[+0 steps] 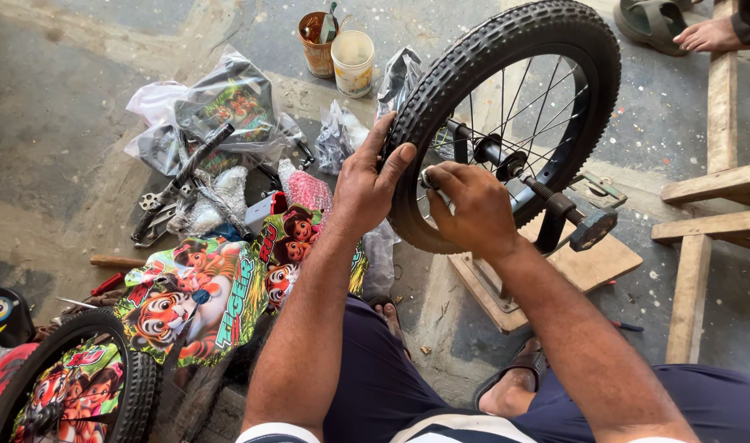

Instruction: The person sits on the floor and uses a spoke wrench to tighten the spokes on a bicycle wheel mounted on a truing stand. They rotate the wheel to check alignment and continue adjusting the tension on the spokes.

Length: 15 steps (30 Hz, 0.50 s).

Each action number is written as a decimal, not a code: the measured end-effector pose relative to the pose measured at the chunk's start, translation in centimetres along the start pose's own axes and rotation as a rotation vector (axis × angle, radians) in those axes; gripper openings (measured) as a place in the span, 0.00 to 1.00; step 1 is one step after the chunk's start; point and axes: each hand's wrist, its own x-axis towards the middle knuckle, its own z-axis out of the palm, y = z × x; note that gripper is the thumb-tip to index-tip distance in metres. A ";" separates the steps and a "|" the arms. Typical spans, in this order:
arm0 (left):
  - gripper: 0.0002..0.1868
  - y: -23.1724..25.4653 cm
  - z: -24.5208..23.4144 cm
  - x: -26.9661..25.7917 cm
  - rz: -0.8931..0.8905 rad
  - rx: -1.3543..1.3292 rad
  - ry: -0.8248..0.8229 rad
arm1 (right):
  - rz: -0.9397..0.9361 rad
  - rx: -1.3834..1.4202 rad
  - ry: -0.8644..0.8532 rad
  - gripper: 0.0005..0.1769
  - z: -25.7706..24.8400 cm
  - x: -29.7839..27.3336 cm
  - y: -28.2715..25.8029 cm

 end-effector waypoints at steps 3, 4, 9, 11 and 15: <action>0.34 -0.1 0.1 -0.2 -0.011 -0.013 -0.009 | 0.068 0.187 -0.088 0.12 0.0 0.2 1.3; 0.34 -0.1 0.1 -0.3 0.000 -0.012 -0.004 | 0.106 0.256 -0.123 0.12 -0.1 0.2 1.6; 0.34 0.0 0.4 -0.1 0.009 -0.006 0.006 | 0.409 0.463 -0.336 0.14 -0.1 1.8 3.1; 0.34 -0.1 0.4 -0.1 0.014 -0.008 0.014 | 0.409 0.471 -0.378 0.14 -0.1 1.9 3.1; 0.34 -0.2 0.3 0.0 0.037 0.020 0.021 | 0.026 0.241 -0.087 0.17 0.0 1.2 2.1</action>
